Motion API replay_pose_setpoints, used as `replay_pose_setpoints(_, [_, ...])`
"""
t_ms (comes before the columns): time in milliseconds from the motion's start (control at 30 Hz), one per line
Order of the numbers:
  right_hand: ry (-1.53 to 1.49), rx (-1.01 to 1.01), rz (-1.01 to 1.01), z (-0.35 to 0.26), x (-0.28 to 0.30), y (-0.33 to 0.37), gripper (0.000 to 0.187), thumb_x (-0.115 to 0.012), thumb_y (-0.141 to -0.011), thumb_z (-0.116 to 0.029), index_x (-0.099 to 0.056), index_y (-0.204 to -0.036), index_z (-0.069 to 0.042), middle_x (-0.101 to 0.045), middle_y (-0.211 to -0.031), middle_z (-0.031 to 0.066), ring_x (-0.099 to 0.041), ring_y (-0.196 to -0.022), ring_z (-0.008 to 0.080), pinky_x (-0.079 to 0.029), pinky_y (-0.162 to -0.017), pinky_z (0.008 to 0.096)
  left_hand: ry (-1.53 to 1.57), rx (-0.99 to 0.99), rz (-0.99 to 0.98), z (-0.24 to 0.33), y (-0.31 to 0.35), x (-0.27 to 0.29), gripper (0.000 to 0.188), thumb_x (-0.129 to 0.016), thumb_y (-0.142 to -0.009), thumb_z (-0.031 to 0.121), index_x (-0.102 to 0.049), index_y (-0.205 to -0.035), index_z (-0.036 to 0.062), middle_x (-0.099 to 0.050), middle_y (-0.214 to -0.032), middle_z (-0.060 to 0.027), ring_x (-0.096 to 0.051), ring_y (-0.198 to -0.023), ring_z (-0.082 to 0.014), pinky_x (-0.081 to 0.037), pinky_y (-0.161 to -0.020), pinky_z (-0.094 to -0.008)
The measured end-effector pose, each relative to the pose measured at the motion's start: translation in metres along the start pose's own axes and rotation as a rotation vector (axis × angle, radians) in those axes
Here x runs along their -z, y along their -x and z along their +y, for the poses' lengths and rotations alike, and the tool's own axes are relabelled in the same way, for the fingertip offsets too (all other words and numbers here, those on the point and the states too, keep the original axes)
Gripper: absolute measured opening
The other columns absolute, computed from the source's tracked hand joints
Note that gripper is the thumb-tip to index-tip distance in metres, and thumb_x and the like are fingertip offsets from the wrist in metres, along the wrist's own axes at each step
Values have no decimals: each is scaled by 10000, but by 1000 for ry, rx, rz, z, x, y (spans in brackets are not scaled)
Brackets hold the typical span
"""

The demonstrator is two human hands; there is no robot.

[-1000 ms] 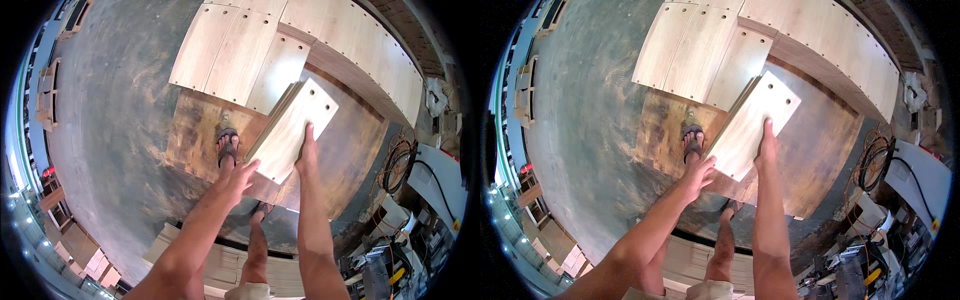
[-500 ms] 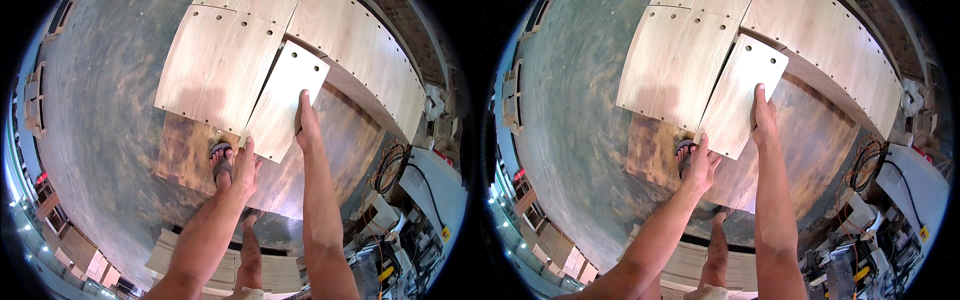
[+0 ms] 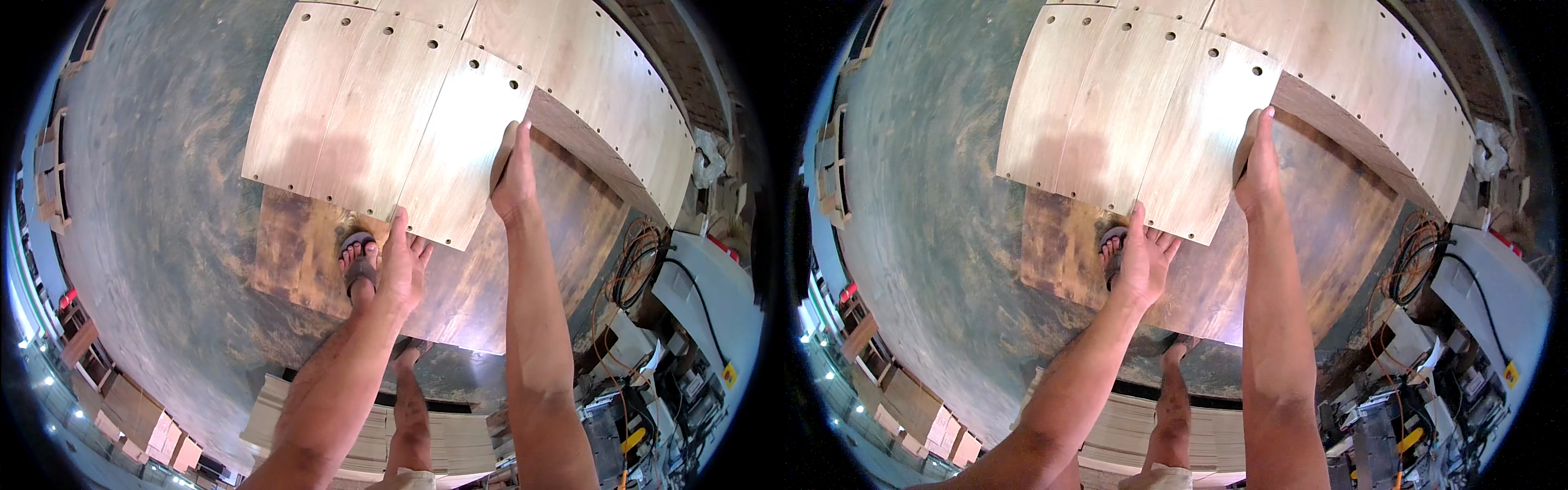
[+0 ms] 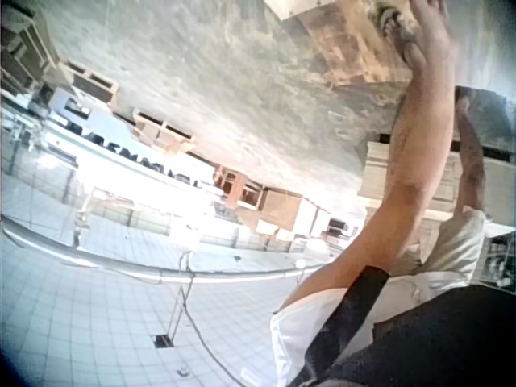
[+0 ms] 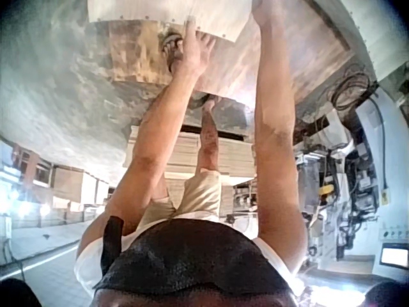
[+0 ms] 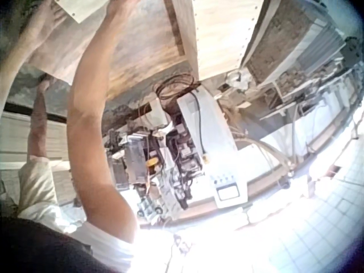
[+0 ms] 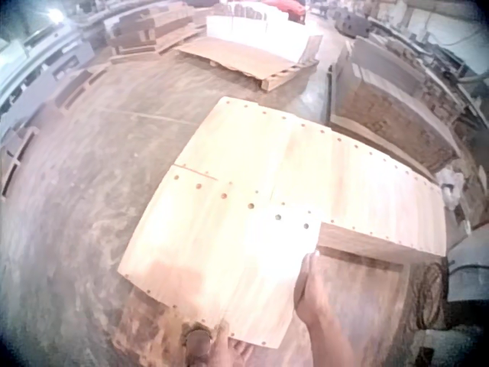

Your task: The person picks up stacks of wooden boards from a pallet, checks a paper document, and then places the boards into a machine for processing.

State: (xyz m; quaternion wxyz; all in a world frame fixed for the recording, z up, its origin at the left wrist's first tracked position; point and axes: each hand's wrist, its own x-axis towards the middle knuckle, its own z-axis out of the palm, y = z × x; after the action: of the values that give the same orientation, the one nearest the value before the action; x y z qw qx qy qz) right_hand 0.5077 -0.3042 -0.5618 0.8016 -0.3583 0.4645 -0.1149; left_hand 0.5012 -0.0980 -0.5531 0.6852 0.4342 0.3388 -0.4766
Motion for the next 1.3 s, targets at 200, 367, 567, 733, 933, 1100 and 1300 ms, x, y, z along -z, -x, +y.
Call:
replay_pose_setpoints(200, [-26, 29, -36, 7, 7, 8, 937, -258, -920, -730, -143, -1518, -19, -197, -1564, 181, -221, -1440, 298, -208, -1163, 413, 22, -72, -83, 11, 2, -8, 946, -543, -838, 665, -217, -1489, 61, -315, -1494, -93, -291, -1392, -246, -157, -1166, -419])
replay_pose_setpoints(367, [46, -39, 80, 39, 36, 22, 1037, -217, -865, -806, -50, -1531, -29, -88, -1596, 172, -95, -1477, 273, -59, -1173, 474, 28, -65, -159, 12, 2, -11, 926, -552, -844, 630, -201, -1496, 73, -296, -1504, -97, -288, -1394, -263, -150, -1165, -455])
replay_pose_setpoints(567, [107, -26, -25, 67, 28, 52, 1010, -214, -880, -789, -84, -1529, -26, -115, -1592, 170, -134, -1468, 274, -90, -1178, 442, -15, -13, -141, 16, 5, 5, 954, -553, -838, 633, -164, -1506, 74, -254, -1526, -142, -245, -1417, -323, -114, -1155, -541])
replay_pose_setpoints(733, [-57, -51, -22, 61, 12, 66, 933, -212, -918, -740, -172, -1514, -23, -212, -1566, 158, -245, -1428, 293, -179, -1172, 372, -158, 47, -154, 4, 11, 49, 974, -522, -859, 640, -121, -1511, 38, -226, -1541, -184, -239, -1425, -350, -161, -1141, -566])
replay_pose_setpoints(933, [82, 41, -111, 72, 55, 55, 1077, -127, -825, -844, 16, -1530, -42, -24, -1608, 144, -57, -1478, 308, -50, -1185, 442, -536, 104, -61, -25, 29, 107, 956, -477, -884, 645, -107, -1514, 30, -297, -1514, -188, -333, -1382, -337, -266, -1111, -531])
replay_pose_setpoints(1100, [17, -37, 39, 92, 88, 136, 1035, -146, -836, -835, 34, -1538, -96, 2, -1605, 161, -44, -1482, 309, -2, -1171, 511, -805, 162, 69, -56, 60, 118, 756, -508, -927, 544, -342, -1448, 22, -447, -1426, -167, -442, -1315, -290, -330, -1083, -422])
replay_pose_setpoints(1300, [313, -362, 129, 235, 192, 330, 872, -344, -941, -671, -285, -1482, 10, -343, -1507, 199, -311, -1414, 272, -200, -1163, 362, -1439, 113, -151, -104, 99, 148, 718, -572, -946, 422, -350, -1406, -82, -475, -1404, -204, -466, -1293, -299, -392, -1040, -368])
